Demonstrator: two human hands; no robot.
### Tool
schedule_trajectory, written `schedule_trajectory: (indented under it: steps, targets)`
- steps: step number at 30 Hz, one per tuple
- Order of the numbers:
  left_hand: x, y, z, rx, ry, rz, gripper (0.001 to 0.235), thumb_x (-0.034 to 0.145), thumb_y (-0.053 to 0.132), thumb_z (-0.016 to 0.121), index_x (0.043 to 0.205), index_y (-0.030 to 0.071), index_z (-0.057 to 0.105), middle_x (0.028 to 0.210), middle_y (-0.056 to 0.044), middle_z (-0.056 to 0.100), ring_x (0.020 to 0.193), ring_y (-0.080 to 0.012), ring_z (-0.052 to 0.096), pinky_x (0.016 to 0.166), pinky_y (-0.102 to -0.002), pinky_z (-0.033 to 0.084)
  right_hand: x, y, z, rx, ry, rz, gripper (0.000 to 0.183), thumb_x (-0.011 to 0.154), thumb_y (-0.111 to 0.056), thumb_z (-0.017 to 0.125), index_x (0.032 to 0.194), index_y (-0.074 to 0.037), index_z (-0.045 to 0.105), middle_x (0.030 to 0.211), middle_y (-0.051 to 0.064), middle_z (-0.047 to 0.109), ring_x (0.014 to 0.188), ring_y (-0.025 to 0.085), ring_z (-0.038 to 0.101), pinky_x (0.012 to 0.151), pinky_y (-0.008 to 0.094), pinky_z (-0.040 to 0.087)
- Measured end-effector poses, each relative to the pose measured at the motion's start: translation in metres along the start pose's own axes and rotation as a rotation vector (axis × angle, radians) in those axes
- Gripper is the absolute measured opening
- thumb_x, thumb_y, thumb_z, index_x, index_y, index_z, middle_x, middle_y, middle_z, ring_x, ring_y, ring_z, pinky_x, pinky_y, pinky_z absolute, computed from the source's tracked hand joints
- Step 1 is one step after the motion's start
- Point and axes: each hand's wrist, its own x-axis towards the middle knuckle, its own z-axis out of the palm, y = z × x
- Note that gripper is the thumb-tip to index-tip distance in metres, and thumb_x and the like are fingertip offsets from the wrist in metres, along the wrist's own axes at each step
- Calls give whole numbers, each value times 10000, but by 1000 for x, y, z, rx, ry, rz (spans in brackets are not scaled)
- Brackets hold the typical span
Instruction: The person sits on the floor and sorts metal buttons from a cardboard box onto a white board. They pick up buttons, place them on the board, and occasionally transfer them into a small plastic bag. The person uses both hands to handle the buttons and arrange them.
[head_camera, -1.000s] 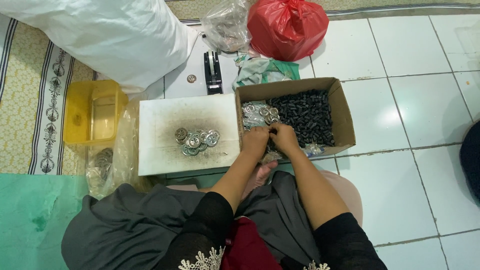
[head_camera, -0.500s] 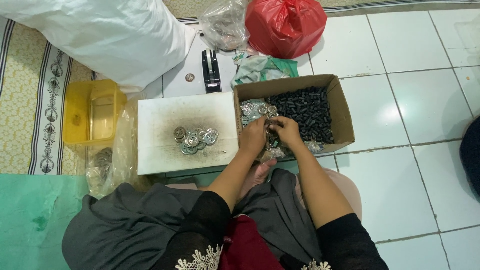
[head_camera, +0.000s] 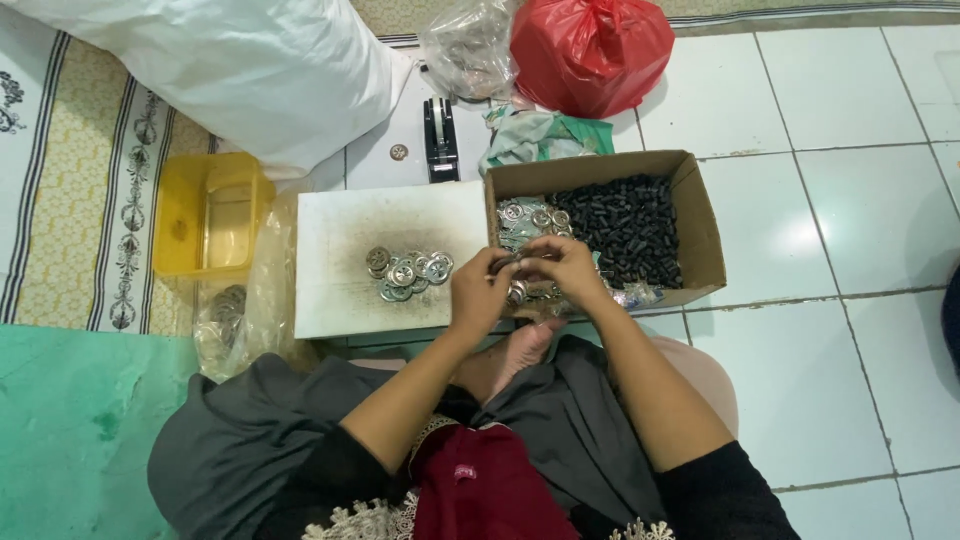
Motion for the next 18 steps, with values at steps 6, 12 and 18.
schedule_trajectory:
  steps: [6, 12, 18]
  targets:
    - [-34, -8, -69, -32, -51, -174, 232, 854, 246, 850, 986, 84, 747, 924, -123, 778, 903, -296, 763, 712, -370, 645, -20, -3, 46, -331, -222, -75, 200, 770, 11, 862, 949, -55, 802, 863, 131, 782, 800, 256, 774, 657, 376, 659]
    - [-50, -30, -116, 20, -4, -303, 195, 816, 170, 864, 986, 103, 797, 875, -89, 787, 872, -259, 766, 692, -347, 639, -36, -8, 103, -546, -312, -200, 187, 733, -87, 873, 905, -147, 829, 782, 59, 798, 774, 208, 766, 725, 343, 590]
    - [-45, -52, -134, -112, 186, -317, 345, 833, 136, 850, 1156, 74, 747, 991, -159, 788, 925, -285, 752, 754, -361, 628, -6, 24, 140, -516, -171, -194, 245, 747, -126, 867, 985, -104, 812, 861, 112, 789, 840, 246, 752, 764, 373, 598]
